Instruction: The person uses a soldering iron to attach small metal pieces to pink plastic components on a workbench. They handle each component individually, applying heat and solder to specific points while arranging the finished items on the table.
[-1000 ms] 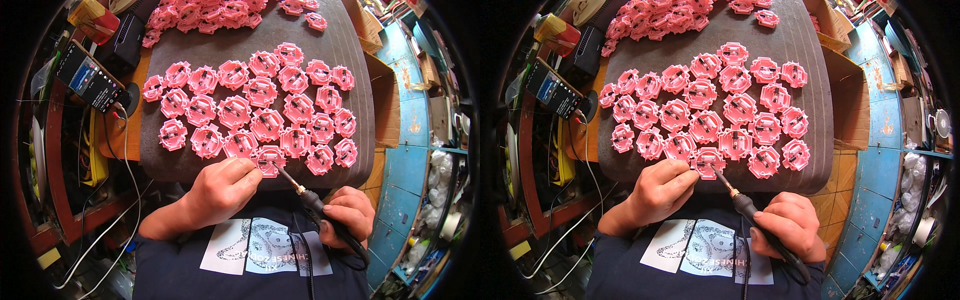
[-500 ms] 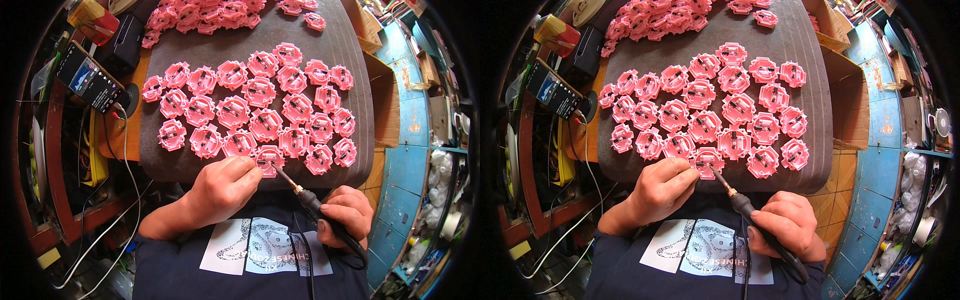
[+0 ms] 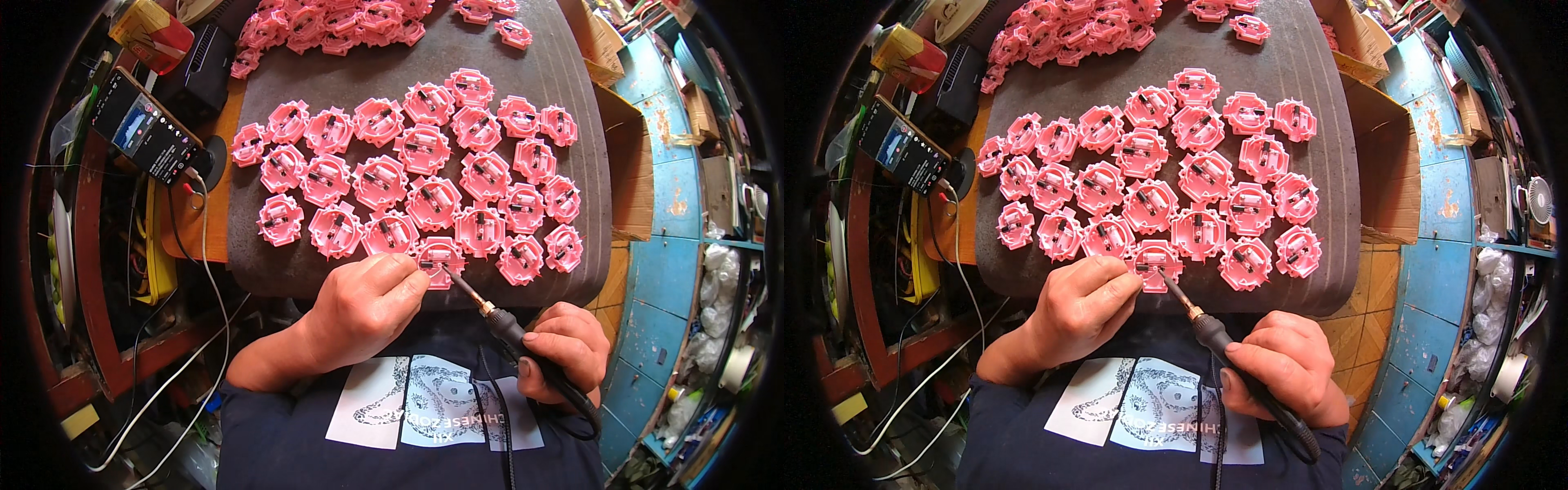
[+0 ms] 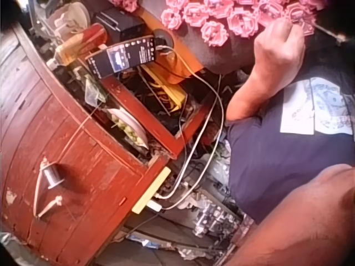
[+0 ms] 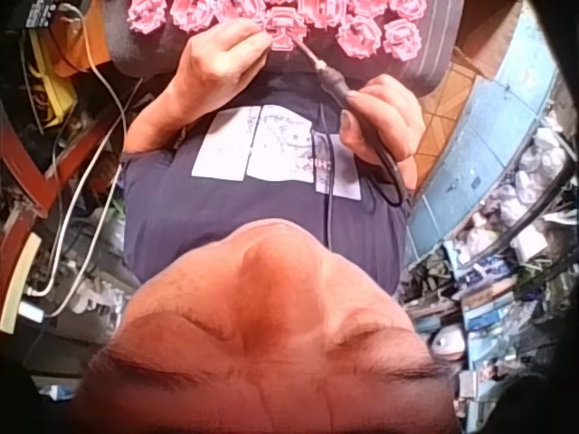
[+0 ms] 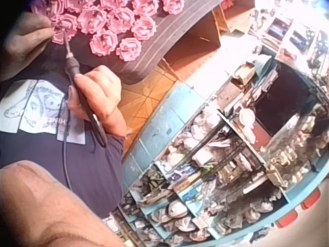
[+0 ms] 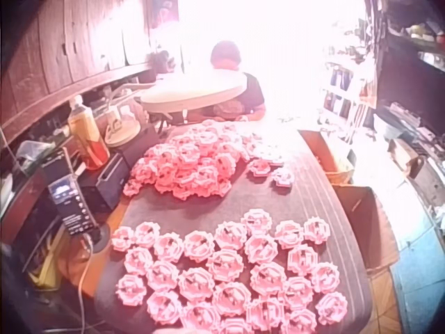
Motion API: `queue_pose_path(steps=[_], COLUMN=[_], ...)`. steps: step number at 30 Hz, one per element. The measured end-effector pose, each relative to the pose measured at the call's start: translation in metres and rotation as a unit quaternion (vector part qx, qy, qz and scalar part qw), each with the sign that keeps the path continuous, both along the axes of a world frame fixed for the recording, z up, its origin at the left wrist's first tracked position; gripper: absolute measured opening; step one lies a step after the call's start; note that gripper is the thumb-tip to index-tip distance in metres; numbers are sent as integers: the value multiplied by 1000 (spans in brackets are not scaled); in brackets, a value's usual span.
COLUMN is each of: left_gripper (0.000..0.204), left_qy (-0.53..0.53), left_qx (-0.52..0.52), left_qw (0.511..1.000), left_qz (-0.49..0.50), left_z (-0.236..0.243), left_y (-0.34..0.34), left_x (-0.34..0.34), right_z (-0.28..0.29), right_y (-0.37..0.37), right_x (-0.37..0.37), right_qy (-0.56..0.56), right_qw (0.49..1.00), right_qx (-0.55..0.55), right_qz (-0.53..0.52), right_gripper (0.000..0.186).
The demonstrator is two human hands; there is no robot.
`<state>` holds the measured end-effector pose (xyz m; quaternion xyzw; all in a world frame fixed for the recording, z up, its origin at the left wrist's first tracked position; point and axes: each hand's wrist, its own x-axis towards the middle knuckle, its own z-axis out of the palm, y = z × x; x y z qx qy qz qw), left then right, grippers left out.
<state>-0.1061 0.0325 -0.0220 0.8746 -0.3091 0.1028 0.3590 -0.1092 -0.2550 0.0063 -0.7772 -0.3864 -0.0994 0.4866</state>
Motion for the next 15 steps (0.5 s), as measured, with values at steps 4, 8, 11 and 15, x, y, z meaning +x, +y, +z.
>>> queue_pose_path(steps=[4,8,11,15], left_gripper=[29,29,28,25], left_qy=[2,3,6,7], left_qx=[0,3,3,-18], left_qw=[1000,1000,1000,1000], left_qz=[0,2,-3,21], left_z=[-1,-2,2,4], left_y=[-1,-1,-1,5], left_x=[1,1,0,-3], right_z=[1,-1,2,5], right_y=[0,0,-2,-3], right_x=[-1,0,-2,-4], right_qy=[-1,-3,-2,-1], right_qw=[1000,1000,1000,999], right_qx=[-3,-1,-9,-14], right_qz=[-4,-5,-16,-31], right_gripper=[30,30,31,33])
